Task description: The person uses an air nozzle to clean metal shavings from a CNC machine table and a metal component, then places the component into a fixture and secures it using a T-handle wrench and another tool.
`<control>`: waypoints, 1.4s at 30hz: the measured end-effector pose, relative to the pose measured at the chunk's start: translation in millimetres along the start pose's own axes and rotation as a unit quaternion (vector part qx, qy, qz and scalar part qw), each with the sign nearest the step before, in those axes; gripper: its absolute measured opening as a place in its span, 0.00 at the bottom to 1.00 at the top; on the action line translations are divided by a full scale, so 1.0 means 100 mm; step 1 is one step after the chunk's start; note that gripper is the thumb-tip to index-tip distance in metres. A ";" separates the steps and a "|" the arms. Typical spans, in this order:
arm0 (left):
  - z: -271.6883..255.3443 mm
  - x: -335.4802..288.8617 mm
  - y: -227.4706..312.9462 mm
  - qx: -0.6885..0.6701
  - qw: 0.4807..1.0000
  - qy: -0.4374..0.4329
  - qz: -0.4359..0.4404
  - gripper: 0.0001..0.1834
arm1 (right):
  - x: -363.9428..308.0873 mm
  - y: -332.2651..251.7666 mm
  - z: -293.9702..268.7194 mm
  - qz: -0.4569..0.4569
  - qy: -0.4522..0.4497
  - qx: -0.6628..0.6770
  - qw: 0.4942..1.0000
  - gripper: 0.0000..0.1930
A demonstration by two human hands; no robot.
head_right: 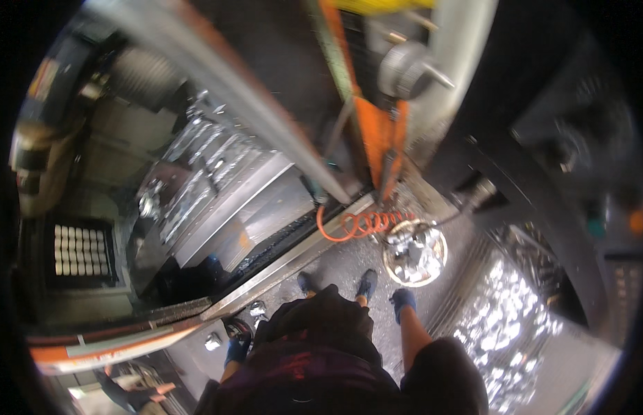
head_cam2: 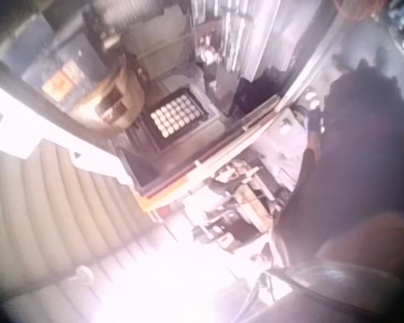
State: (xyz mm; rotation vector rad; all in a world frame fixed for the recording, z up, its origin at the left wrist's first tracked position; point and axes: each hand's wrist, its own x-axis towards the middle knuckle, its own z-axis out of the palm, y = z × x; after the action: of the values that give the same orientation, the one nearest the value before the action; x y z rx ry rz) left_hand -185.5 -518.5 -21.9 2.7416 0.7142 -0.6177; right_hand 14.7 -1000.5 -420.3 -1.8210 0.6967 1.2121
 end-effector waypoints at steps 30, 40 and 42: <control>-2.69 6.38 0.75 -0.951 0.258 -0.157 -0.071 0.28 | -3.89 -4.22 1.62 -0.330 0.134 0.187 0.915 0.15; -3.22 6.24 0.82 -0.985 0.098 -0.005 0.142 0.28 | -3.66 -4.56 1.30 -0.346 0.105 0.077 0.929 0.14; -3.35 6.05 0.83 -0.983 0.137 0.023 0.119 0.26 | -3.68 -4.85 1.32 -0.381 0.068 0.060 0.920 0.13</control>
State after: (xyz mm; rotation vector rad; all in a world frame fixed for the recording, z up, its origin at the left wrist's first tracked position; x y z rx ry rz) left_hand 448.9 -232.1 7.6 0.0887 0.2682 0.5014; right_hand 197.5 -637.8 52.2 -1.8177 0.0840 0.5154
